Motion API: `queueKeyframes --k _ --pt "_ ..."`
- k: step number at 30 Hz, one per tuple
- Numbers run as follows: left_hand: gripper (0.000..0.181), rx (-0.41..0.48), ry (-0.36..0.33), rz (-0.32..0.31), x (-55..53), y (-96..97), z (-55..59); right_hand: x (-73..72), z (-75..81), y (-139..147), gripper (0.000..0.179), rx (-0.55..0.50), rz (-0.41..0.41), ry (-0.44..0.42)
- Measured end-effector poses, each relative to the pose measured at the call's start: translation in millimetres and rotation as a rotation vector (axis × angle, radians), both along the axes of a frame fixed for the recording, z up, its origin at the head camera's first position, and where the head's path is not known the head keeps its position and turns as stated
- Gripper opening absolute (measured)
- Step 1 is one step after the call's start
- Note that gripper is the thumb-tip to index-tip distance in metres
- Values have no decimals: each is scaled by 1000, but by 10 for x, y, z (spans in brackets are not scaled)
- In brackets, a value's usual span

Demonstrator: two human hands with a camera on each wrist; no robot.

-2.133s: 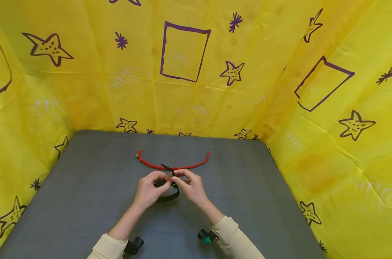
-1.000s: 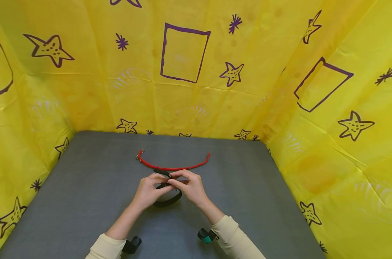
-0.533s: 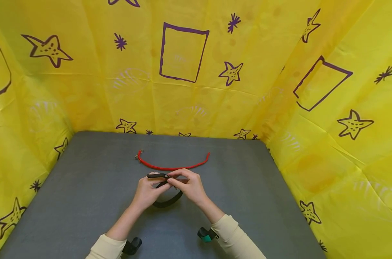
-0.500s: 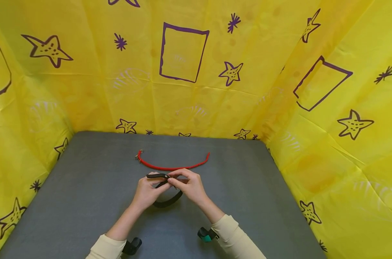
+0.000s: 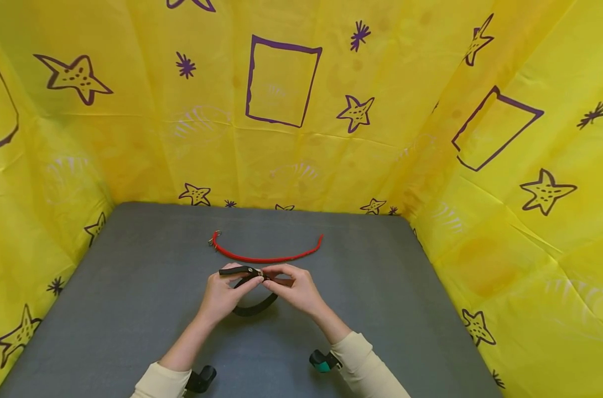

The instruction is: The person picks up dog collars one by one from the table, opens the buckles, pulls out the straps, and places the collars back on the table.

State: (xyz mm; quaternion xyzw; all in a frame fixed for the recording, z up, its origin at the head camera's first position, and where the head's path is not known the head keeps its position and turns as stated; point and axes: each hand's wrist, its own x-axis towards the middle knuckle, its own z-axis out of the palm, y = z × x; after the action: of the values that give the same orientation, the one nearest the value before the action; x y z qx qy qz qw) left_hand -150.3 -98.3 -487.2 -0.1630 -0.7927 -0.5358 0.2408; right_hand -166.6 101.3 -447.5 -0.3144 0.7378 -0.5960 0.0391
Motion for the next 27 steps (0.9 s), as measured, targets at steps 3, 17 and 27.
queueKeyframes --k 3,17,27 --pt "17 2 -23 6 7 -1 8 -1 9 3 23 22 -8 -3" --pt "15 -5 3 -18 186 39 382 11 36 -8 17 76 -39 7" --pt "16 27 -105 -19 166 18 371 7 23 7 16 100 -72 5"
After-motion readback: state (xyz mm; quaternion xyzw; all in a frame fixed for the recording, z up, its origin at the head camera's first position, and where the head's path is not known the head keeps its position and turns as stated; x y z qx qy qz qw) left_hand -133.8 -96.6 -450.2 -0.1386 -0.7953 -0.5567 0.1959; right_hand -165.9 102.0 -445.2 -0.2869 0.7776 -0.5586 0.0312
